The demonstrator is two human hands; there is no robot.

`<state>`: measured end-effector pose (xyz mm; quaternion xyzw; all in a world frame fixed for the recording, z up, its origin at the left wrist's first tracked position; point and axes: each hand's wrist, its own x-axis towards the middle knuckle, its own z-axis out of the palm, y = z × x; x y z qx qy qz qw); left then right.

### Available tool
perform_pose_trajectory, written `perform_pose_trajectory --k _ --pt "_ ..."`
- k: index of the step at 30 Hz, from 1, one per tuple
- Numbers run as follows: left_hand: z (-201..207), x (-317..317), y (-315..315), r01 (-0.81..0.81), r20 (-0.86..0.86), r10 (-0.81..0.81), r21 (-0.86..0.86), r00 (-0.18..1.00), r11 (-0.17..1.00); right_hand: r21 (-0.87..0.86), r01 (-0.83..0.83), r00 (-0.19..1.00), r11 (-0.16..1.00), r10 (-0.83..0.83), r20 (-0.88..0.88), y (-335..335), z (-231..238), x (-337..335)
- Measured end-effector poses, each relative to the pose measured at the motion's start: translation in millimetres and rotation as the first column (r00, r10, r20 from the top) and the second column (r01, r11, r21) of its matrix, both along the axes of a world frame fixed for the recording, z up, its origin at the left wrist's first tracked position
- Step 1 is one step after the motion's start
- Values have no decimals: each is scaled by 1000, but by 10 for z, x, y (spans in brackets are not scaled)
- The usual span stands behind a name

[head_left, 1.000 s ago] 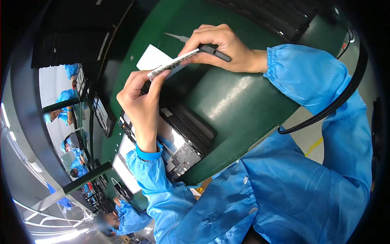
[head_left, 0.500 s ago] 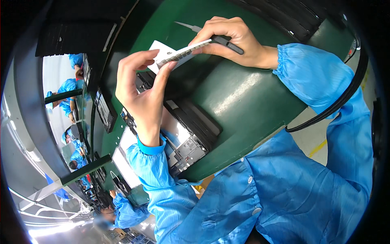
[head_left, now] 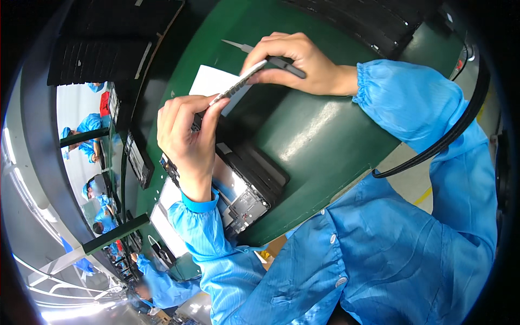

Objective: The person uses tweezers and fingers to pick up small electronic components and adhesive strips, attaches them onto tablet frames, and moves the assembled frames along the workstation.

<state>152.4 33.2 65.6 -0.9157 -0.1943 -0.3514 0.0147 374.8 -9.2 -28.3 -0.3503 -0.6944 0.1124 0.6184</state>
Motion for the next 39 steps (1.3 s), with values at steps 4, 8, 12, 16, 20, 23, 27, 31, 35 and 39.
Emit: perform_pose_trajectory --k 4,8,12,16,20,23,27,31,35,39 --pt "-40 14 19 -52 15 53 -49 998 997 -142 -116 956 983 72 -283 -27 -14 -83" --pt "-43 -6 -2 -64 14 65 -66 998 996 -211 -130 922 969 40 -384 -76 22 -90" --pt "-83 9 12 -21 29 26 -169 999 985 -237 -241 875 941 105 -472 -94 63 -18" --pt "-12 9 50 20 54 -1 -345 999 939 -232 -490 736 840 256 -627 -61 192 136" --pt "3 -77 167 19 53 5 -450 999 893 -508 -554 827 659 363 -430 -231 202 367" --pt "37 67 79 56 -217 -156 -406 964 912 -691 -415 891 592 417 -178 -342 293 445" --pt "-90 144 -41 29 -454 -287 -496 843 868 -542 -335 942 771 262 -210 -332 120 498" --pt "-94 114 -47 23 -478 -315 -523 820 852 -518 -328 919 790 142 -367 -336 185 569" --pt "-151 85 -113 45 -532 -311 -454 788 890 -627 -146 989 765 107 -100 -339 103 481" --pt "-189 83 -133 26 -558 -294 -438 776 899 -802 -360 933 476 172 -317 -348 184 592"
